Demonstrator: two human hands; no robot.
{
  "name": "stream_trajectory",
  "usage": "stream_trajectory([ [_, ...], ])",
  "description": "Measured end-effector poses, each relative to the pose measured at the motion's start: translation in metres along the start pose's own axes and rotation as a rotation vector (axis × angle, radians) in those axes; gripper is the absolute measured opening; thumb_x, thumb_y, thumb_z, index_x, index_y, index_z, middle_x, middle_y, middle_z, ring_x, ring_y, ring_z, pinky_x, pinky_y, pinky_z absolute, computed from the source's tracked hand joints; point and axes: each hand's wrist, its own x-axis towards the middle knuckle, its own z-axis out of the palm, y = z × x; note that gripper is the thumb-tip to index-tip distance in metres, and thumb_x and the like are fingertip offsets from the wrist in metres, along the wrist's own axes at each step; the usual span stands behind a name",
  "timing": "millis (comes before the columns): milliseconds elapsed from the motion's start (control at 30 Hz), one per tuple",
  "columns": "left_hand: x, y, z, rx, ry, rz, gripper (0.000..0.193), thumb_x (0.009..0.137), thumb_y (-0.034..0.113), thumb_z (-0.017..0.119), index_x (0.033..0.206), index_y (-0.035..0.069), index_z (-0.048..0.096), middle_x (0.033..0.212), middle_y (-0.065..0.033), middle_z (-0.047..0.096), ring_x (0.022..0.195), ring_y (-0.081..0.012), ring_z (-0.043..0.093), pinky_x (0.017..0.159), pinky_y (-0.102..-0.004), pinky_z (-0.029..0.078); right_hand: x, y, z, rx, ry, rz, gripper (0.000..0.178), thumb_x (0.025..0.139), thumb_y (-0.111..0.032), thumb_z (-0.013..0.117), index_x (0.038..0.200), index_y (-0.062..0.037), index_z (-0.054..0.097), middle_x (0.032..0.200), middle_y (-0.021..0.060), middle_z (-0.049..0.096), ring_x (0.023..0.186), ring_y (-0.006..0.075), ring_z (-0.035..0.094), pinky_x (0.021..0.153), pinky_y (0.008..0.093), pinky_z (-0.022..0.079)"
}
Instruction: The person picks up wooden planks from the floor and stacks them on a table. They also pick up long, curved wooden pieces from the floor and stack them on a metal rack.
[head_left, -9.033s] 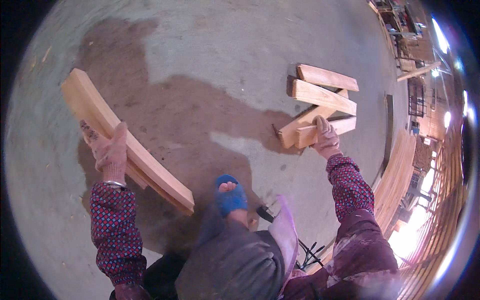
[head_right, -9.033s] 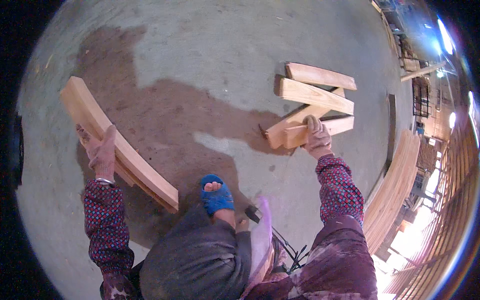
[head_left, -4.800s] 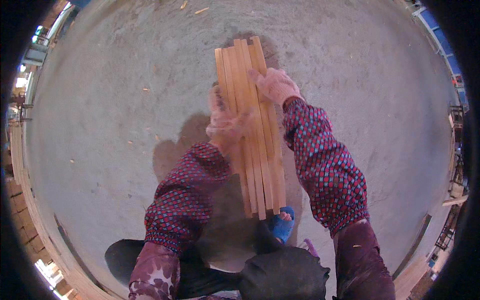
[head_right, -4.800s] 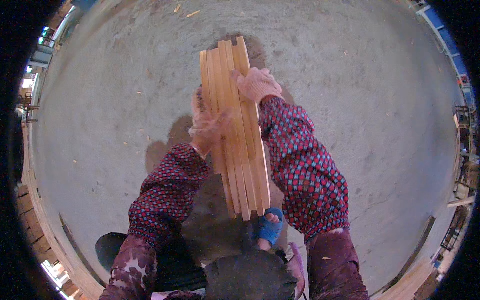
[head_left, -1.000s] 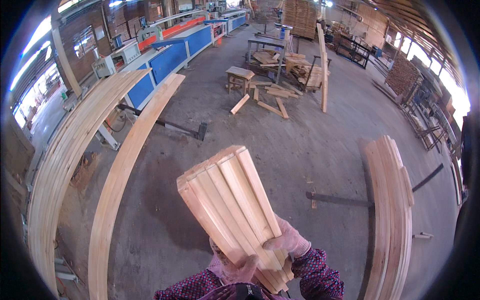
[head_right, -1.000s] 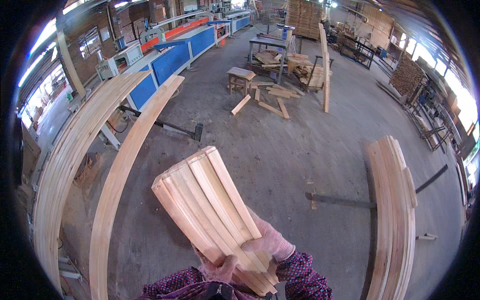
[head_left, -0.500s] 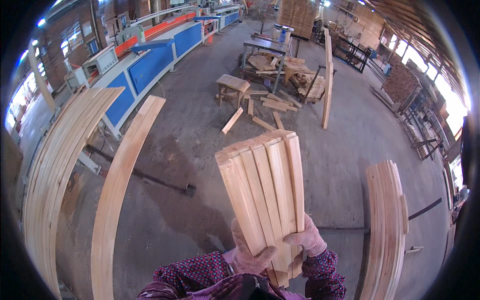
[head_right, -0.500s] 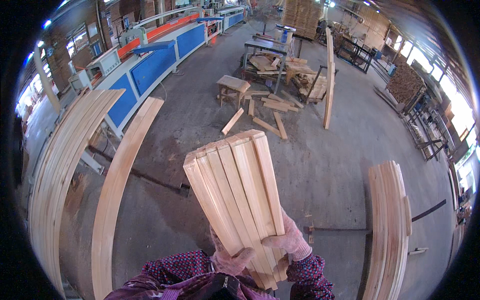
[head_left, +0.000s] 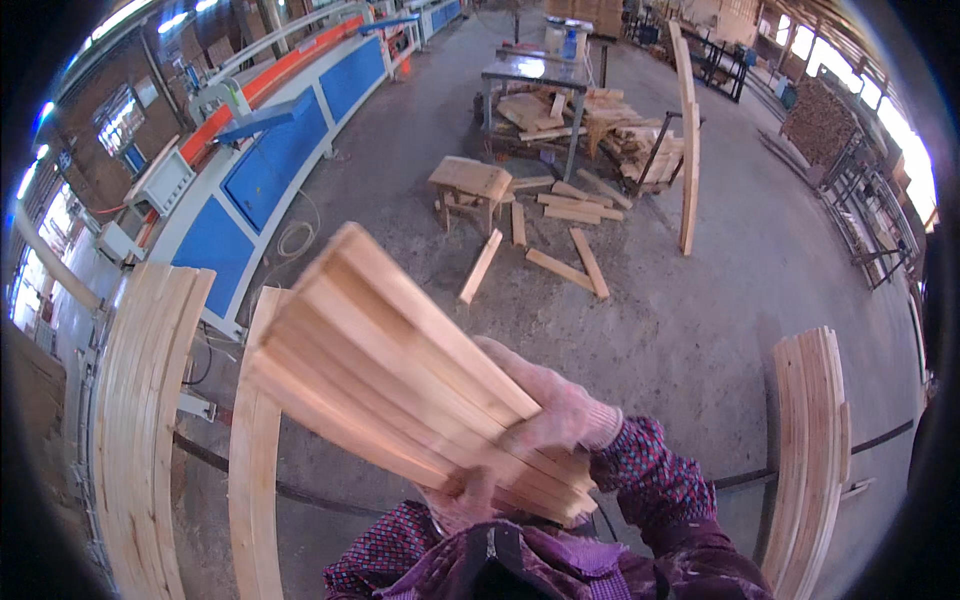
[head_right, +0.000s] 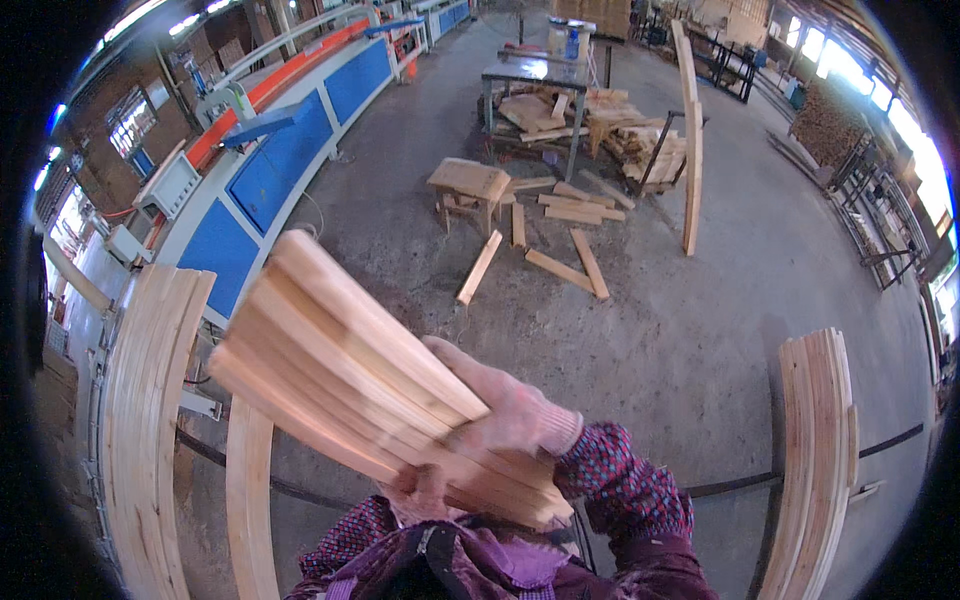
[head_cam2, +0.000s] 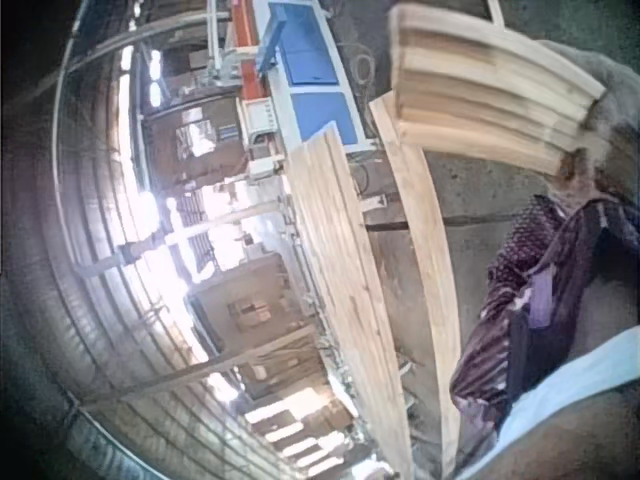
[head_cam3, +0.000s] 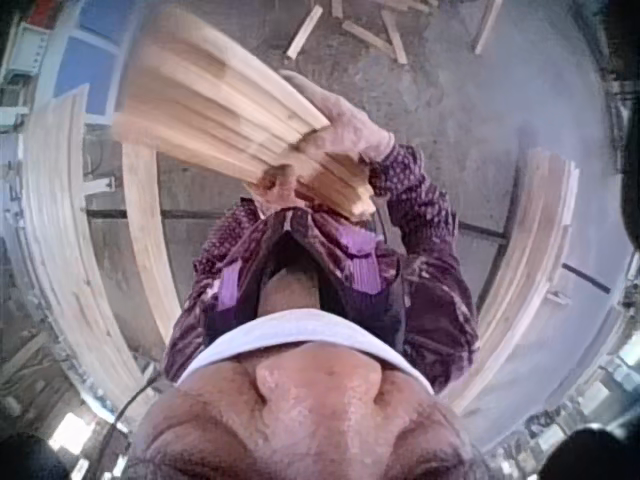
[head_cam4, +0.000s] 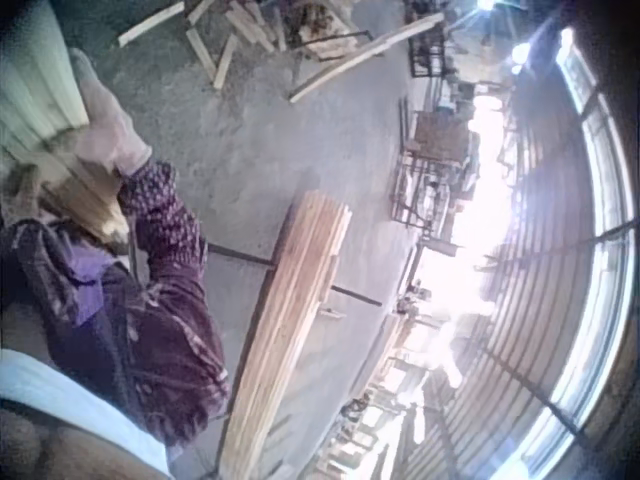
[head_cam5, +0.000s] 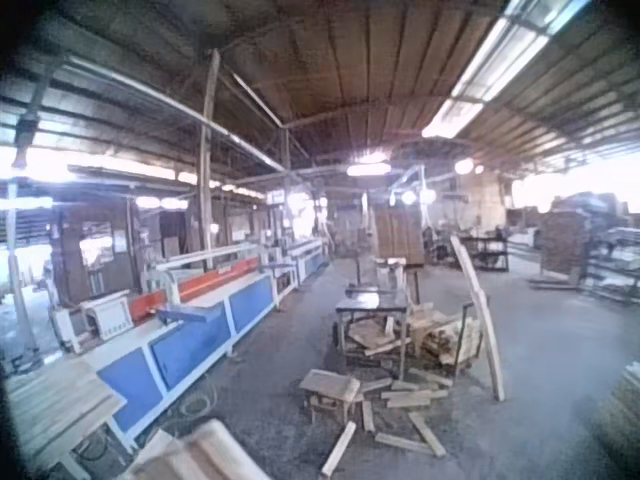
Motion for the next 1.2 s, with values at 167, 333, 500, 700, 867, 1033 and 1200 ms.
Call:
stream_trajectory([
  [167, 0.108, -0.004, 0.006, 0.124, 0.365, 0.067, 0.065, 0.07, 0.01, 0.067, 0.125, 0.001, 0.034, 0.104, -0.0142, 0.055, 0.086, -0.0235, 0.056, 0.07, -0.0346, 0.052, 0.093, 0.008, -0.04, 0.047, -0.147, -0.099, 0.099, 0.064, -0.016, 0.074, 0.142, 0.0002, 0.015, 0.139, 0.0166, 0.034, 0.127, 0.021, 0.033, 0.104, 0.0306, 0.026],
  [333, 0.183, 0.026, 0.06, 0.154, 0.203, 0.17, 0.066, 0.074, 0.011, 0.061, 0.126, -0.004, 0.024, 0.11, -0.0159, 0.05, 0.092, -0.023, 0.052, 0.08, -0.0337, 0.047, 0.186, 0.035, -0.092, -0.029, -0.123, -0.084, 0.095, 0.066, -0.012, 0.073, 0.142, -0.0016, 0.017, 0.137, 0.0186, 0.037, 0.126, 0.022, 0.035, 0.103, 0.0304, 0.029],
  [500, 0.28, 0.074, 0.145, 0.089, 0.079, 0.167, 0.073, 0.071, 0.009, 0.061, 0.128, -0.004, 0.018, 0.111, -0.0173, 0.049, 0.091, -0.0231, 0.053, 0.079, -0.036, 0.047, 0.275, 0.058, -0.159, 0.045, -0.066, -0.097, 0.096, 0.065, -0.009, 0.073, 0.142, -0.0029, 0.017, 0.136, 0.0173, 0.039, 0.125, 0.0209, 0.036, 0.103, 0.0314, 0.03],
  [700, 0.349, 0.098, 0.199, -0.001, -0.039, 0.279, 0.068, 0.069, 0.014, 0.066, 0.126, 0.006, 0.03, 0.122, -0.0201, 0.043, 0.105, -0.0287, 0.049, 0.085, -0.0425, 0.046, 0.329, 0.069, -0.216, 0.125, 0.038, -0.058, 0.099, 0.061, -0.007, 0.072, 0.142, -0.0032, 0.015, 0.135, 0.0161, 0.039, 0.125, 0.0202, 0.036, 0.103, 0.031, 0.03],
  [867, 0.393, 0.089, 0.21, 0.473, -0.061, 0.369, 0.034, 0.068, 0.029, 0.071, 0.095, 0.014, 0.056, 0.119, -0.0281, 0.037, 0.11, -0.0445, 0.043, 0.087, -0.0493, 0.043, 0.358, 0.084, -0.25, 0.133, 0.06, -0.054, 0.098, 0.062, -0.008, 0.072, 0.142, -0.0029, 0.016, 0.135, 0.0168, 0.039, 0.125, 0.0208, 0.036, 0.102, 0.0308, 0.03],
  [1033, 0.421, 0.077, 0.246, 0.267, -0.002, 0.281, 0.05, 0.064, 0.033, 0.075, 0.105, 0.011, 0.055, 0.118, -0.0284, 0.041, 0.106, -0.0441, 0.047, 0.087, -0.0503, 0.042, 0.377, 0.09, -0.284, 0.056, 0.069, -0.057, 0.097, 0.062, -0.008, 0.071, 0.142, -0.0018, 0.016, 0.135, 0.0163, 0.04, 0.124, 0.021, 0.036, 0.102, 0.031, 0.03],
  [1200, 0.441, 0.086, 0.282, 0.238, -0.015, 0.211, 0.058, 0.064, 0.034, 0.075, 0.11, 0.008, 0.052, 0.118, -0.0272, 0.043, 0.105, -0.0421, 0.048, 0.087, -0.0501, 0.042, 0.391, 0.093, -0.317, 0.175, 0.091, -0.045, 0.095, 0.063, -0.008, 0.07, 0.141, -0.0001, 0.016, 0.134, 0.0172, 0.04, 0.124, 0.0209, 0.036, 0.103, 0.0312, 0.029],
])
